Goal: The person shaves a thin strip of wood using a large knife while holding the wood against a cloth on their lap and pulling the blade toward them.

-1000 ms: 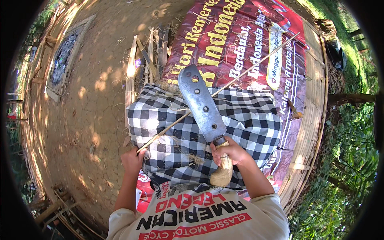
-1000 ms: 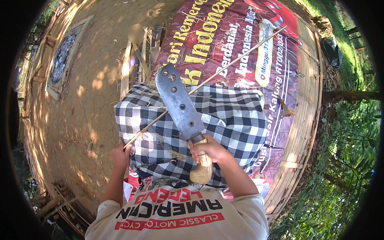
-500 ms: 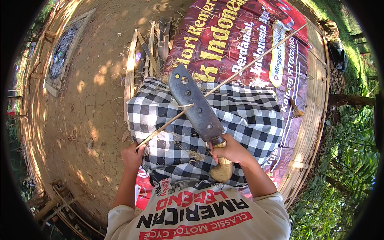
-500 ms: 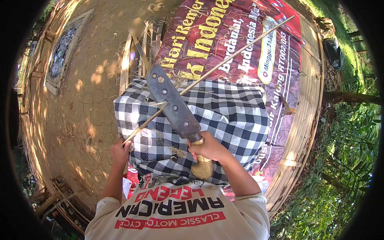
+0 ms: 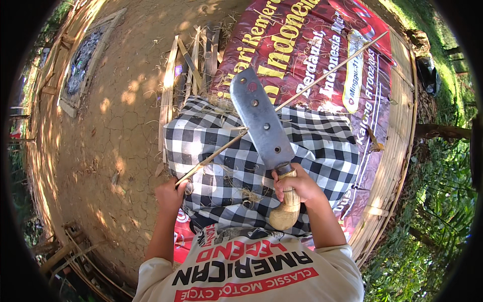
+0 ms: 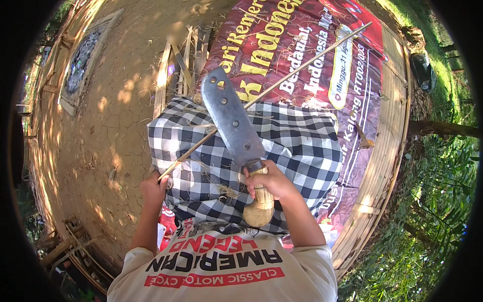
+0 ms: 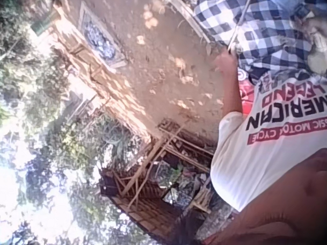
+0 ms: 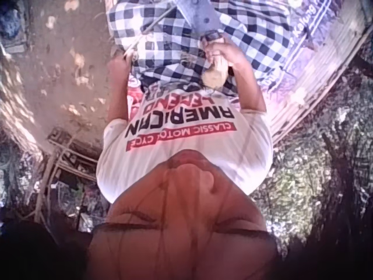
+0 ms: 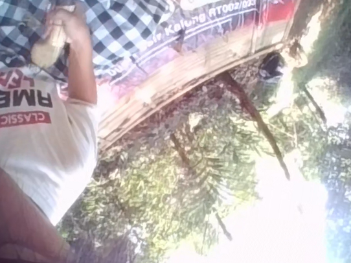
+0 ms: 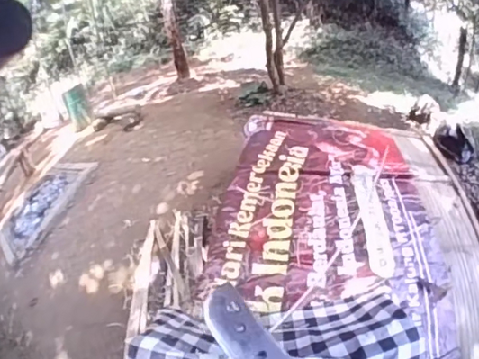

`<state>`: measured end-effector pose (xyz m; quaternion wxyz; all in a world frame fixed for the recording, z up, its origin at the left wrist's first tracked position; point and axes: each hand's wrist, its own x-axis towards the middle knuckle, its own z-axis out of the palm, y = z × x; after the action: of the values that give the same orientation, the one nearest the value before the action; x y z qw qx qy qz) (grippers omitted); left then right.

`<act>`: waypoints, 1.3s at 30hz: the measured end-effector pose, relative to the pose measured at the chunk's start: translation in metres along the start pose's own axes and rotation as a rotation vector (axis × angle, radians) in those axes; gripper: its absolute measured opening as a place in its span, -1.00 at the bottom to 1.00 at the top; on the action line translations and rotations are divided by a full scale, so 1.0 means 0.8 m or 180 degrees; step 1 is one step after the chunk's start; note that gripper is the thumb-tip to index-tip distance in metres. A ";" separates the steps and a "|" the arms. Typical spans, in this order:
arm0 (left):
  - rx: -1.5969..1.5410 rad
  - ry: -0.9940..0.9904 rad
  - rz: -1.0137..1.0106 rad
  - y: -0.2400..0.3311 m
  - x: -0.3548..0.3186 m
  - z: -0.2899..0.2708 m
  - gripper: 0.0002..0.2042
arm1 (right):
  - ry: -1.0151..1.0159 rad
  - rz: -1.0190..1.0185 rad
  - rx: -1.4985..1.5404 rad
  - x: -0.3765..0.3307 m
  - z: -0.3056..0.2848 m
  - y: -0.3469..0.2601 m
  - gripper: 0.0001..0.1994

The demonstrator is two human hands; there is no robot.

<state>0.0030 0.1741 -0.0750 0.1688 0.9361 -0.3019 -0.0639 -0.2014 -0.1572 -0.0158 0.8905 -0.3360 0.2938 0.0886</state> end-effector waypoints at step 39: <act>-0.0108 0.0037 0.0019 -0.011 0.001 0.011 -0.50 | 0.0266 0.0440 -0.1216 0.018 0.045 0.003 -0.85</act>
<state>0.0063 0.1778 -0.0860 0.1866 0.9325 -0.3026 -0.0630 -0.1743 -0.1327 -0.0039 0.7894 -0.4811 0.3307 0.1895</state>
